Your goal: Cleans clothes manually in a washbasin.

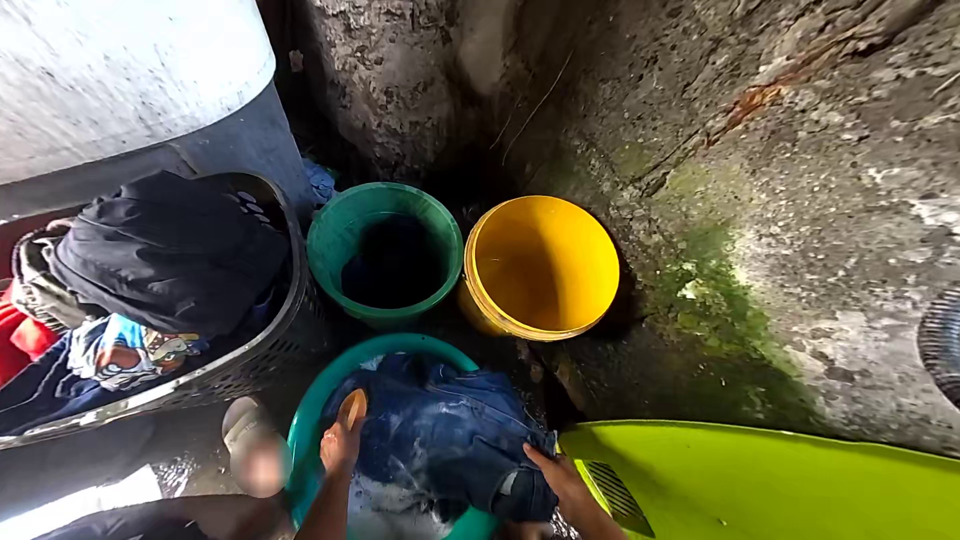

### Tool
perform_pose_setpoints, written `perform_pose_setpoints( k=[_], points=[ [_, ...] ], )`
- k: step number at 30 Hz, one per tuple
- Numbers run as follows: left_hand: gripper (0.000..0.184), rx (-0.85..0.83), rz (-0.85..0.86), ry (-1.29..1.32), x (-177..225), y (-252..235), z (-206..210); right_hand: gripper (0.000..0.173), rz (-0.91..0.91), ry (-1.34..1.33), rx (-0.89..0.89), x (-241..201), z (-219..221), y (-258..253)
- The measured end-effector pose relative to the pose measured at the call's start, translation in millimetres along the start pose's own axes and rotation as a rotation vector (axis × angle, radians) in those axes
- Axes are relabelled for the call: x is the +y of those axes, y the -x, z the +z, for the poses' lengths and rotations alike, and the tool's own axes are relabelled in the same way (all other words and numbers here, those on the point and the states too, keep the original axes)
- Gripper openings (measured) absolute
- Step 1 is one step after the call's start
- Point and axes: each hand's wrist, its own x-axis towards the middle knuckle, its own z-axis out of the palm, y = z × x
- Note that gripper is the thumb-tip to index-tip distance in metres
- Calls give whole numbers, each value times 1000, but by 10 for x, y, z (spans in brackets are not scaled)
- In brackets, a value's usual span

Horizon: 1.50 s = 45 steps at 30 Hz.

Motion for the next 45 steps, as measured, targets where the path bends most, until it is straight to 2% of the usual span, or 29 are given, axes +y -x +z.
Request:
perform_pose_setpoints(
  k=[6,12,14,16,18,19,20,21,22,24,25,26,27,28,29,31,32,33,34,35,37,38,39,40,41,42,44,45],
  points=[
    [55,-16,-55,74,31,-282,101,37,-60,90,170,122,54,-85],
    [57,29,-75,153,128,-202,48,40,-79,66,144,-57,123,-76],
    [52,106,91,273,330,196,23,43,-110,123,163,-143,151,-63],
    [38,149,346,537,759,843,114,40,-168,88,171,-215,159,10],
    [27,55,636,846,1264,1537,285,36,-235,-44,157,-284,157,142],
    [30,-4,773,895,1430,1816,385,34,-260,-123,147,-315,144,242],
    [36,-19,871,835,1488,1958,500,30,-280,-200,129,-357,121,361],
    [41,-16,870,684,1425,1920,615,29,-275,-256,115,-442,75,500],
    [45,-32,744,463,1263,1713,683,31,-250,-286,110,-544,11,641],
    [54,-115,324,8,802,1028,637,27,-243,-252,139,-645,-49,786],
    [56,-142,150,-84,625,721,541,26,-255,-232,134,-658,-50,773],
    [58,-148,46,-121,561,540,412,27,-271,-219,119,-655,-20,713],
    [61,-143,8,-107,561,552,280,28,-273,-203,109,-613,33,661],
    [62,-122,51,-26,679,713,178,31,-269,-190,100,-592,65,617],
    [60,-87,176,110,926,962,104,33,-269,-193,100,-621,78,564],
    [47,-6,550,503,1389,1570,195,36,-252,-228,103,-629,82,520],
    [44,-9,719,631,1543,1800,314,33,-261,-247,110,-625,64,534],
    [45,-21,821,631,1605,1888,430,27,-288,-258,133,-649,36,562],
    [47,-38,818,502,1526,1815,541,24,-312,-264,138,-684,-15,611],
    [51,-106,689,269,1338,1603,587,24,-326,-262,137,-706,-67,664],
    [54,-248,318,-136,940,980,541,24,-346,-231,126,-729,-88,672],
    [56,-278,180,-212,828,755,471,25,-348,-220,113,-710,-54,620],
    [57,-284,111,-226,834,706,355,26,-346,-207,99,-679,-3,556],
    [58,-276,111,-152,953,827,215,28,-341,-193,89,-653,40,505],
    [57,-253,191,-20,1151,1050,92,30,-333,-185,81,-655,70,462],
    [56,-200,343,160,1354,1321,43,32,-324,-190,80,-669,91,429],
    [48,-100,688,543,1603,1763,241,31,-331,-211,96,-666,86,453],
    [48,-93,803,569,1631,1819,374,28,-357,-206,115,-684,61,496]
  ],
)
